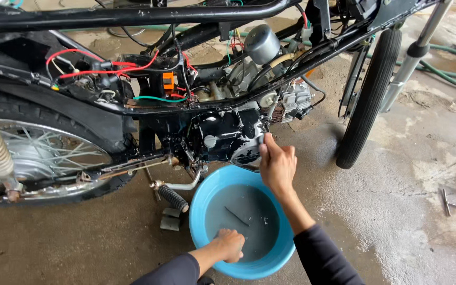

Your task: The person retrieves a sanding block and walks to a motorcycle. They dip the block in a blue basin of water and scrub the motorcycle's engine casing and frame. The person repeatedly wets the block and scrubs the same area.

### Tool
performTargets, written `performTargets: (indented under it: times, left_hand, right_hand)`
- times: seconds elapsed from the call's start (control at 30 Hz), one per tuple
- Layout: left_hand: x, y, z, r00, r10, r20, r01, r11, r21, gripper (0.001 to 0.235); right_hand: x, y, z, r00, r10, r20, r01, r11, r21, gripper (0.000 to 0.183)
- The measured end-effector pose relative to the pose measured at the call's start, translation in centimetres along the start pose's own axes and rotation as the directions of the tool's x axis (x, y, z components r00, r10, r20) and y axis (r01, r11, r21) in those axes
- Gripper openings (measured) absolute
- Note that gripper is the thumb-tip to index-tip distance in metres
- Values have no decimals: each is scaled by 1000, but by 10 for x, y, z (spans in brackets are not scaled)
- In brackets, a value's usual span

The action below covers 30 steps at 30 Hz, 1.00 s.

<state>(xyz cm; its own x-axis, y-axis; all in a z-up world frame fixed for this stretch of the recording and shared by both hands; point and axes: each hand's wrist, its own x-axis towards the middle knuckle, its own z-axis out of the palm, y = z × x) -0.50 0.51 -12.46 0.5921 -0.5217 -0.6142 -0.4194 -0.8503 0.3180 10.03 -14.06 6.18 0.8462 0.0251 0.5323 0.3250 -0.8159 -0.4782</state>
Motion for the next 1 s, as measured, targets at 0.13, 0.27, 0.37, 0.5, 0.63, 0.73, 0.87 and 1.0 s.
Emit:
performTargets:
  times: [0.13, 0.27, 0.37, 0.5, 0.63, 0.73, 0.87, 1.0]
  left_hand:
    - [14, -5, 4, 998, 47, -45, -46, 999, 21, 37]
    - [8, -3, -11, 999, 36, 11, -36, 998, 60, 31]
    - [17, -4, 2, 998, 36, -44, -35, 999, 23, 39]
    - [15, -7, 10, 994, 28, -107, -26, 999, 24, 37]
    - [4, -6, 5, 992, 51, -113, -45, 997, 56, 39]
    - [-10, -7, -1, 991, 73, -112, -73, 997, 7, 39]
    - [-4, -17, 12, 993, 64, -103, -60, 997, 38, 34]
    - [1, -28, 8, 995, 27, -98, -25, 1000, 17, 35]
  right_hand:
    - [3, -6, -12, 996, -82, 48, 85, 994, -74, 39]
    - [12, -12, -4, 996, 75, 55, -74, 997, -19, 52]
    - [7, -1, 7, 982, -189, -29, 185, 978, -99, 42]
    - [2, -20, 5, 999, -31, 21, 33, 995, -93, 50]
    - [21, -11, 18, 999, 19, -42, -19, 1000, -2, 45]
    - [-2, -37, 5, 994, -112, -11, 109, 982, -156, 42]
    - [7, -20, 3, 999, -15, 39, 22, 986, -163, 37]
    - [6, -18, 5, 1000, -14, -11, 13, 994, -107, 45]
